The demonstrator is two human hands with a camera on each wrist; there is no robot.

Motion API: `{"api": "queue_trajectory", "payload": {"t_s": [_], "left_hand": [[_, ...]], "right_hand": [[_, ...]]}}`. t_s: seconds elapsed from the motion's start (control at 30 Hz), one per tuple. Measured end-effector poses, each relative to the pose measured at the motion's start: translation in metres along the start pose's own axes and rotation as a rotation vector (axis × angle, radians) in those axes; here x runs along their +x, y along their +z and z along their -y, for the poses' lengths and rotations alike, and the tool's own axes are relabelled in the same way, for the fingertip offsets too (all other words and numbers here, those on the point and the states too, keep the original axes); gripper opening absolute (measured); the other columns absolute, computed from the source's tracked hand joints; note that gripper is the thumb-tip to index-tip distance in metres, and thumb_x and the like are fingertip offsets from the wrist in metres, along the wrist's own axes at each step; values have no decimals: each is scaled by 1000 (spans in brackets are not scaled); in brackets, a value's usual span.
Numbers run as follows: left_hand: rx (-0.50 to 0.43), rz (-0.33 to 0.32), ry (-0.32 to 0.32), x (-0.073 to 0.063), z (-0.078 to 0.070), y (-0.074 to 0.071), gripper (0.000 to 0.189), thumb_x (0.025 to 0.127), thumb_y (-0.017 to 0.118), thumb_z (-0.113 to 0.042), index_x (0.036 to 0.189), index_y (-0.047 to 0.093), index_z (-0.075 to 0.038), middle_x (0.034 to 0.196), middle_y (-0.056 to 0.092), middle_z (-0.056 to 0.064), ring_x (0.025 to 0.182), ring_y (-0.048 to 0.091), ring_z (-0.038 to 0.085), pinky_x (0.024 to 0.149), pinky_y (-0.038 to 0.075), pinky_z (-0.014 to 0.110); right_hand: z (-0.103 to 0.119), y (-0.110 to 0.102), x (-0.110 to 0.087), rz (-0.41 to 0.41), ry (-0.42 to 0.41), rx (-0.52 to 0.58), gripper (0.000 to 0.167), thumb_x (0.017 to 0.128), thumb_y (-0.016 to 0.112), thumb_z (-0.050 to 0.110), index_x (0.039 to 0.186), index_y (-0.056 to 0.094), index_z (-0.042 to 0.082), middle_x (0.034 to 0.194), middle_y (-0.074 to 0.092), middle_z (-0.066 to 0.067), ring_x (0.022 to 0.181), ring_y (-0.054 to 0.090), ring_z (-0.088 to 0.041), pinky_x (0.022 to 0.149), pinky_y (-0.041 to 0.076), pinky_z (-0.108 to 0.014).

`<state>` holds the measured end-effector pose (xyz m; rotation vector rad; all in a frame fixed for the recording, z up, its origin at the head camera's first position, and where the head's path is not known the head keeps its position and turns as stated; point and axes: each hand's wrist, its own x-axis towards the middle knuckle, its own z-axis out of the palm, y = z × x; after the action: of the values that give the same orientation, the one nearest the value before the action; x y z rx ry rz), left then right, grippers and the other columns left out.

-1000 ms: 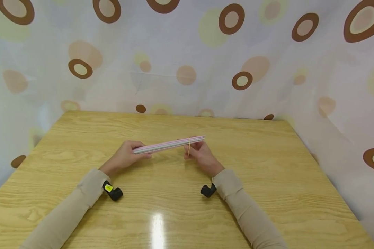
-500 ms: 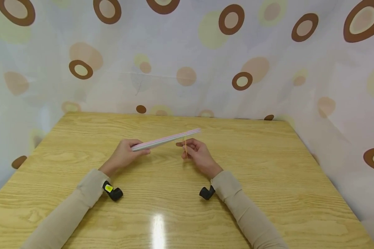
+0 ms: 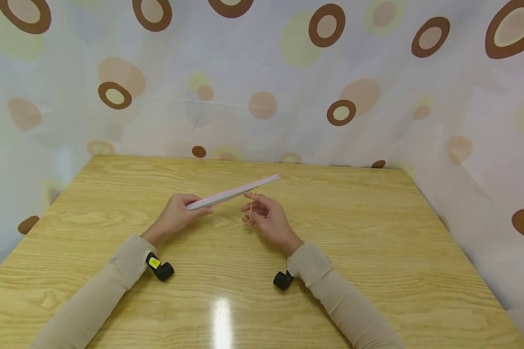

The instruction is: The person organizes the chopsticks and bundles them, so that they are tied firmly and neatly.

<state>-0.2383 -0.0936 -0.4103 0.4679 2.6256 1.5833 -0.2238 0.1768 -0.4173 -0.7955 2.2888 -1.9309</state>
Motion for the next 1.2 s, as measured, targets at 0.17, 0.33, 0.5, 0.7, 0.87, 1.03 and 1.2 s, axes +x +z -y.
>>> {"api": "queue_trajectory", "payload": {"t_s": [0.17, 0.33, 0.5, 0.7, 0.87, 1.03, 1.2], "left_hand": [[-18, 18, -36, 1, -3, 4, 25, 82, 78, -28, 86, 72, -4, 62, 49, -2, 56, 40, 13, 50, 33, 23], [4, 6, -43, 2, -2, 8, 26, 83, 77, -30, 82, 71, -4, 66, 50, -1, 61, 42, 14, 54, 34, 25], [15, -3, -28, 2, -5, 10, 27, 84, 76, -30, 79, 69, -5, 65, 49, -2, 59, 41, 14, 54, 34, 25], [0, -22, -34, 0, -6, 15, 27, 85, 75, -32, 81, 71, -6, 59, 48, -3, 53, 39, 11, 50, 31, 23], [0, -75, 6, -2, -6, 23, 27, 85, 74, -32, 80, 71, -5, 58, 47, -3, 50, 37, 10, 47, 29, 22], [18, -124, 42, -4, -11, 30, 28, 85, 74, -33, 80, 70, -5, 58, 46, -2, 49, 36, 9, 46, 28, 22], [41, -181, 42, -8, -13, 33, 26, 84, 76, -31, 78, 68, -7, 58, 45, -2, 49, 34, 9, 46, 27, 22]], "right_hand": [[2, 5, -1, -24, -26, -48, 66, 94, 55, -5, 151, 27, 12, 113, 60, -30, 86, 66, -27, 69, 54, -31], [3, 9, -1, -75, -43, -53, 77, 94, 52, -9, 154, 12, 17, 115, 60, -30, 83, 66, -29, 70, 55, -40], [10, 14, -1, -140, -59, 14, 81, 92, 54, -10, 154, 8, 16, 112, 57, -37, 77, 67, -19, 70, 56, -40], [5, 20, -3, -218, -78, 195, 90, 91, 61, -3, 155, 2, 21, 111, 65, -10, 74, 66, -11, 67, 56, -31], [11, 29, -5, -342, -63, 278, 82, 92, 54, -8, 154, 2, 7, 107, 67, -1, 71, 66, -8, 67, 53, -23], [27, 31, -4, -413, 7, 479, 65, 100, 43, -1, 153, 5, 1, 101, 69, 4, 64, 62, -6, 63, 51, -18], [36, 21, -1, -364, 150, 827, 55, 106, 30, 20, 153, 6, 6, 95, 69, 0, 59, 54, -6, 57, 45, -14]]}}
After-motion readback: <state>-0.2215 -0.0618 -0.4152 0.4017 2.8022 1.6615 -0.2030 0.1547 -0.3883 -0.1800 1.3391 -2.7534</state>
